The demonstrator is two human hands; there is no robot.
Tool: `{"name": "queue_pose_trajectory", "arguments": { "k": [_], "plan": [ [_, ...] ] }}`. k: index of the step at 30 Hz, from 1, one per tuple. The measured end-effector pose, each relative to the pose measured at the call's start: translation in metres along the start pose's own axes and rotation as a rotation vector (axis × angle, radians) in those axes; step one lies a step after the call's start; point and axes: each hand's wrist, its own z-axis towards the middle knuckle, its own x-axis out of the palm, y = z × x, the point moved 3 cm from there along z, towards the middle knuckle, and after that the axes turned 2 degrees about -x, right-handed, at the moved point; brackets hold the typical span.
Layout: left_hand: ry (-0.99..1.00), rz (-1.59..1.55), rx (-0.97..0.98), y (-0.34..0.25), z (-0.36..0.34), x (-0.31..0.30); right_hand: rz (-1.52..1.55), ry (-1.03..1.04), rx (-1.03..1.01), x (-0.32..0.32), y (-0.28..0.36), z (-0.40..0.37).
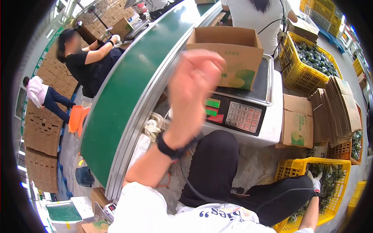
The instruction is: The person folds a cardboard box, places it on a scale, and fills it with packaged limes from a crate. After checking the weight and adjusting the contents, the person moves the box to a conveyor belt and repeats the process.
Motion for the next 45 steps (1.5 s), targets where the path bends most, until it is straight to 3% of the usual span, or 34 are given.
{"name": "queue_pose_trajectory", "arguments": {
  "k": [2,4,7,9,12,13,14,17,18,19,21,22,24,26,28,30,31,32,34,38,45],
  "plan": [
    [0.232,-0.252,-0.179,-0.010,-0.040,0.051,-0.237,-0.050,0.011,0.008,0.054,-0.048],
    [0.443,-0.328,-0.174,-0.021,-0.060,0.100,-0.503,-0.085,0.066,0.018,0.117,-0.098],
    [0.691,-0.462,-0.198,-0.016,-0.074,0.155,-0.479,0.012,-0.224,0.031,0.098,-0.089],
    [0.689,-0.441,-0.176,-0.006,-0.074,0.172,-0.475,0.107,-0.473,0.027,0.111,-0.076],
    [0.654,-0.413,-0.144,0.006,-0.075,0.179,-0.442,0.121,-0.191,0.006,0.191,-0.116],
    [0.656,-0.433,-0.225,0.010,-0.076,0.178,-0.493,0.076,-0.173,-0.006,0.219,-0.124],
    [0.661,-0.454,-0.309,0.014,-0.079,0.177,-0.371,0.073,-0.328,-0.029,0.199,-0.094],
    [0.597,-0.454,-0.362,0.027,-0.089,0.172,-0.037,0.142,-0.491,-0.042,0.317,-0.136],
    [0.592,-0.460,-0.430,0.033,-0.093,0.173,0.083,0.181,-0.490,-0.026,0.374,-0.176],
    [0.533,-0.478,-0.430,0.039,-0.099,0.178,0.048,0.223,-0.648,-0.019,0.415,-0.190],
    [0.535,-0.511,-0.440,0.038,-0.099,0.180,0.052,0.180,-0.750,0.022,0.496,-0.241],
    [0.534,-0.534,-0.460,0.038,-0.099,0.180,-0.036,0.216,-0.994,0.044,0.533,-0.254],
    [0.536,-0.520,-0.453,0.041,-0.101,0.179,0.043,0.264,-1.239,0.095,0.595,-0.280],
    [0.532,-0.501,-0.450,0.047,-0.103,0.178,0.023,0.155,-1.462,0.146,0.644,-0.304],
    [0.472,-0.500,-0.470,0.055,-0.102,0.175,0.200,0.400,-1.537,0.206,0.683,-0.284],
    [0.451,-0.509,-0.500,0.055,-0.097,0.168,0.003,0.287,-1.659,0.250,0.702,-0.281],
    [0.447,-0.502,-0.528,0.057,-0.096,0.165,-0.007,0.174,-1.837,0.266,0.707,-0.277],
    [0.440,-0.497,-0.563,0.058,-0.096,0.162,-0.012,0.194,-1.835,0.269,0.706,-0.282],
    [0.404,-0.528,-0.604,0.057,-0.099,0.161,0.072,0.416,-1.492,0.271,0.705,-0.290],
    [0.373,-0.531,-0.509,0.050,-0.099,0.163,0.244,0.552,-1.375,0.245,0.698,-0.284],
    [0.393,-0.575,-0.455,0.040,-0.101,0.169,0.177,0.323,-1.426,0.199,0.676,-0.266]
  ]
}}
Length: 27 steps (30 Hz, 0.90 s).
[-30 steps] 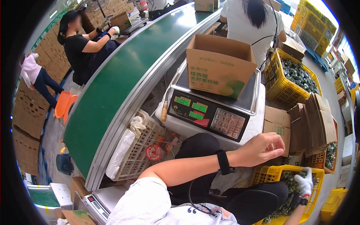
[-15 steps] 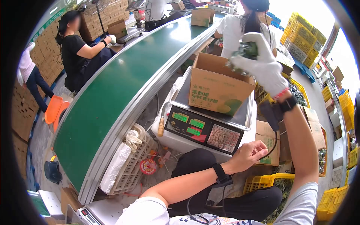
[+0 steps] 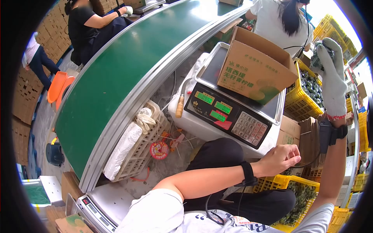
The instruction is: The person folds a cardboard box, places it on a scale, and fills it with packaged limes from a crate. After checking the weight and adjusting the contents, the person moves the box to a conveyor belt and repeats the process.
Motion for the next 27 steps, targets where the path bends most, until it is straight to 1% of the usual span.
{"name": "queue_pose_trajectory", "arguments": {
  "k": [1,3,5,9,11,15,18,20,21,22,25,27],
  "plan": [
    [0.002,0.000,-0.003,0.000,0.000,0.000,-0.099,0.042,-0.048,-0.004,-0.002,-0.002],
    [0.006,-0.002,-0.021,0.001,0.000,0.000,-0.197,0.081,-0.093,-0.006,-0.002,-0.006],
    [0.003,0.006,-0.016,0.001,0.000,0.000,-0.069,0.042,-0.057,-0.006,-0.001,-0.008],
    [0.004,0.019,-0.015,0.003,0.001,0.000,-0.023,0.030,-0.010,-0.005,-0.007,-0.010],
    [0.002,0.025,-0.011,0.002,0.002,0.000,-0.009,0.042,0.056,-0.005,-0.013,-0.010],
    [0.018,0.044,-0.042,0.000,0.001,-0.001,0.037,0.007,0.073,0.003,-0.013,-0.008],
    [0.011,0.045,-0.020,0.001,0.001,-0.001,0.085,0.034,0.096,0.011,-0.015,-0.003],
    [0.012,0.040,-0.026,0.003,0.001,0.000,-0.227,0.229,-0.261,0.022,-0.006,0.002],
    [0.006,0.038,-0.029,0.003,0.002,0.000,-0.229,0.225,-0.257,0.024,-0.010,0.003],
    [0.010,0.039,-0.031,0.003,0.002,0.000,-0.310,0.201,-0.255,0.028,-0.015,0.003],
    [0.008,0.038,-0.055,0.001,0.002,-0.003,-0.264,0.203,-0.215,0.026,-0.015,0.005],
    [0.015,0.034,-0.049,-0.001,0.001,-0.003,-0.172,0.183,-0.188,0.020,-0.016,0.002]
  ]
}}
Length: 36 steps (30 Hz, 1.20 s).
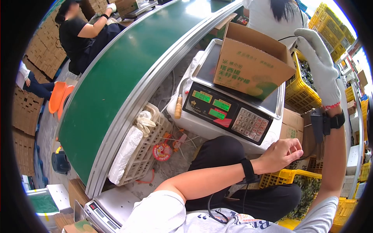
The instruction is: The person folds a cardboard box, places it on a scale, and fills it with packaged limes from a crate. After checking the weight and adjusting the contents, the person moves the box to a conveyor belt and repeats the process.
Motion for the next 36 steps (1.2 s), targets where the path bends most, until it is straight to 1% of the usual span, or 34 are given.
{"name": "queue_pose_trajectory", "arguments": {
  "k": [5,7,8,11,13,17,19,23,26,28,29,30,31,32,33,34,36],
  "plan": [
    [-0.001,-0.011,0.019,0.001,0.000,0.005,0.040,-0.016,0.007,-0.009,-0.008,-0.010],
    [-0.007,-0.007,0.027,0.001,0.000,0.005,-0.034,0.010,0.073,-0.010,-0.014,-0.012],
    [-0.005,-0.005,0.027,0.000,0.000,0.005,-0.033,0.012,0.072,-0.009,-0.014,-0.012],
    [-0.004,-0.011,0.026,-0.001,-0.001,0.004,-0.026,-0.005,0.066,-0.007,-0.012,-0.013],
    [-0.006,-0.020,0.023,-0.001,-0.001,0.004,0.065,-0.002,0.001,-0.006,-0.007,-0.009],
    [-0.003,-0.036,0.011,-0.005,-0.002,0.003,0.009,0.032,-0.020,0.000,0.008,-0.003],
    [-0.002,-0.043,0.008,-0.007,-0.003,0.002,-0.018,0.076,-0.083,0.004,0.011,0.001],
    [0.001,-0.081,0.017,-0.008,-0.004,0.004,-0.059,0.138,-0.041,0.017,0.020,0.008],
    [-0.022,-0.079,0.032,-0.012,-0.004,0.000,-0.021,0.123,-0.110,0.029,0.022,0.015],
    [-0.028,-0.063,0.044,-0.020,-0.005,-0.006,-0.084,0.210,-0.237,0.038,0.027,0.010],
    [-0.014,-0.044,0.080,-0.036,-0.008,-0.016,-0.469,0.244,-0.703,0.039,0.015,-0.002],
    [0.003,-0.022,0.118,-0.054,-0.012,-0.029,-0.417,0.260,-0.588,0.047,0.019,-0.012],
    [-0.068,0.165,0.249,-0.078,-0.016,-0.048,-0.240,0.229,-0.242,0.053,0.031,-0.016],
    [-0.136,0.350,0.387,-0.103,-0.020,-0.071,-0.245,0.206,-0.326,0.054,0.035,-0.019],
    [-0.263,0.611,0.503,-0.125,-0.023,-0.095,-0.317,0.221,-0.541,0.051,0.039,-0.024],
    [-0.400,0.868,0.620,-0.144,-0.026,-0.117,-0.193,0.298,-0.331,0.051,0.043,-0.021],
    [-0.521,1.354,0.659,-0.166,-0.022,-0.151,-0.273,0.451,-0.261,0.046,0.060,-0.018]
  ]
}}
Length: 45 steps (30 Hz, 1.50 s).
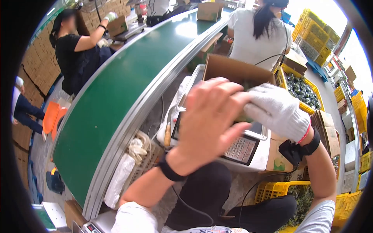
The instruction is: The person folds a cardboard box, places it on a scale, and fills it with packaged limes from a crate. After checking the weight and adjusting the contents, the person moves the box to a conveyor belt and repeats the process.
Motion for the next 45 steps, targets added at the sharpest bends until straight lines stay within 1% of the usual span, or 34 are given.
{"name": "queue_pose_trajectory", "arguments": {
  "k": [2,3,4,5,7,8,10,11,12,14,15,16,17,18,19,20,21,22,23,24,25,28,31,32,34,36,38,39,40,42,43,44,45],
  "plan": [
    [0.171,0.121,0.012,0.033,-0.011,0.005,0.023,-0.008,0.008,-0.003,0.001,-0.001],
    [0.172,-0.056,0.015,0.043,-0.013,0.009,0.038,-0.012,0.027,-0.008,0.000,-0.004],
    [0.139,-0.070,0.025,0.044,-0.018,0.011,0.028,-0.031,0.028,-0.011,-0.006,-0.001],
    [0.119,-0.059,0.012,0.043,-0.022,0.012,0.040,-0.030,-0.060,-0.013,-0.012,0.006],
    [0.056,-0.040,-0.006,0.039,-0.026,0.014,0.057,-0.026,-0.071,-0.021,-0.014,0.022],
    [0.053,-0.037,0.001,0.039,-0.029,0.017,0.225,0.106,0.183,-0.022,-0.013,0.039],
    [0.010,0.044,0.027,0.043,-0.033,0.022,0.044,0.224,0.000,-0.005,-0.012,0.047],
    [-0.014,0.026,0.047,0.044,-0.032,0.022,0.000,0.310,0.014,0.017,-0.017,0.047],
    [-0.008,0.035,0.045,0.045,-0.031,0.024,-0.105,0.403,-0.023,0.029,-0.020,0.056],
    [-0.054,-0.009,0.037,0.044,-0.029,0.023,-0.271,0.593,-0.018,0.041,-0.023,0.073],
    [-0.056,0.000,0.030,0.043,-0.029,0.022,-0.281,0.604,-0.063,0.053,-0.028,0.074],
    [-0.034,-0.011,0.003,0.041,-0.031,0.022,-0.263,0.514,-0.080,0.058,-0.033,0.072],
    [-0.033,-0.054,0.020,0.044,-0.033,0.027,-0.106,0.440,-0.023,0.051,-0.032,0.069],
    [-0.045,-0.052,0.029,0.043,-0.033,0.026,-0.018,0.338,-0.061,0.043,-0.025,0.068],
    [-0.040,-0.057,-0.001,0.042,-0.033,0.025,-0.055,0.192,-0.011,0.054,-0.034,0.062],
    [-0.083,-0.116,0.026,0.044,-0.035,0.031,-0.161,0.134,0.033,0.054,-0.035,0.059],
    [-0.115,-0.100,0.022,0.041,-0.034,0.030,-0.255,-0.022,-0.018,0.070,-0.049,0.050],
    [-0.143,-0.103,0.031,0.041,-0.036,0.036,-0.357,-0.004,-0.038,0.081,-0.056,0.050],
    [-0.134,-0.054,0.035,0.039,-0.036,0.036,-0.462,0.029,-0.020,0.092,-0.064,0.052],
    [-0.166,-0.057,0.036,0.041,-0.037,0.037,-0.576,0.063,0.021,0.104,-0.074,0.052],
    [-0.150,-0.043,0.013,0.043,-0.038,0.039,-0.571,0.016,0.026,0.115,-0.081,0.050],
    [-0.124,-0.024,0.000,0.045,-0.039,0.043,-0.472,-0.019,0.109,0.156,-0.133,0.030],
    [-0.122,-0.014,0.028,0.047,-0.026,0.050,-0.469,-0.083,0.097,0.189,-0.188,0.021],
    [-0.128,0.004,0.024,0.047,-0.020,0.051,-0.471,-0.104,0.104,0.189,-0.194,0.022],
    [-0.109,-0.005,0.035,0.046,-0.012,0.055,-0.533,0.009,-0.004,0.193,-0.203,0.024],
    [-0.092,-0.012,0.020,0.047,-0.008,0.057,-0.599,0.093,-0.091,0.156,-0.163,0.040],
    [-0.053,-0.068,-0.050,0.052,-0.005,0.054,-0.545,0.267,-0.101,0.139,-0.145,0.052],
    [-0.040,-0.076,-0.091,0.054,-0.002,0.055,-0.558,0.253,-0.122,0.143,-0.152,0.055],
    [-0.042,-0.080,-0.087,0.055,0.000,0.055,-0.563,0.253,-0.118,0.143,-0.153,0.055],
    [-0.011,-0.102,-0.103,0.059,0.005,0.058,-0.546,0.192,-0.188,0.130,-0.144,0.059],
    [-0.017,-0.114,-0.111,0.060,0.007,0.059,-0.593,0.230,-0.145,0.122,-0.135,0.060],
    [-0.017,-0.115,-0.104,0.060,0.010,0.058,-0.596,0.226,-0.141,0.112,-0.129,0.060],
    [0.004,-0.100,-0.106,0.060,0.012,0.058,-0.620,0.148,-0.135,0.102,-0.124,0.059]
  ]
}}
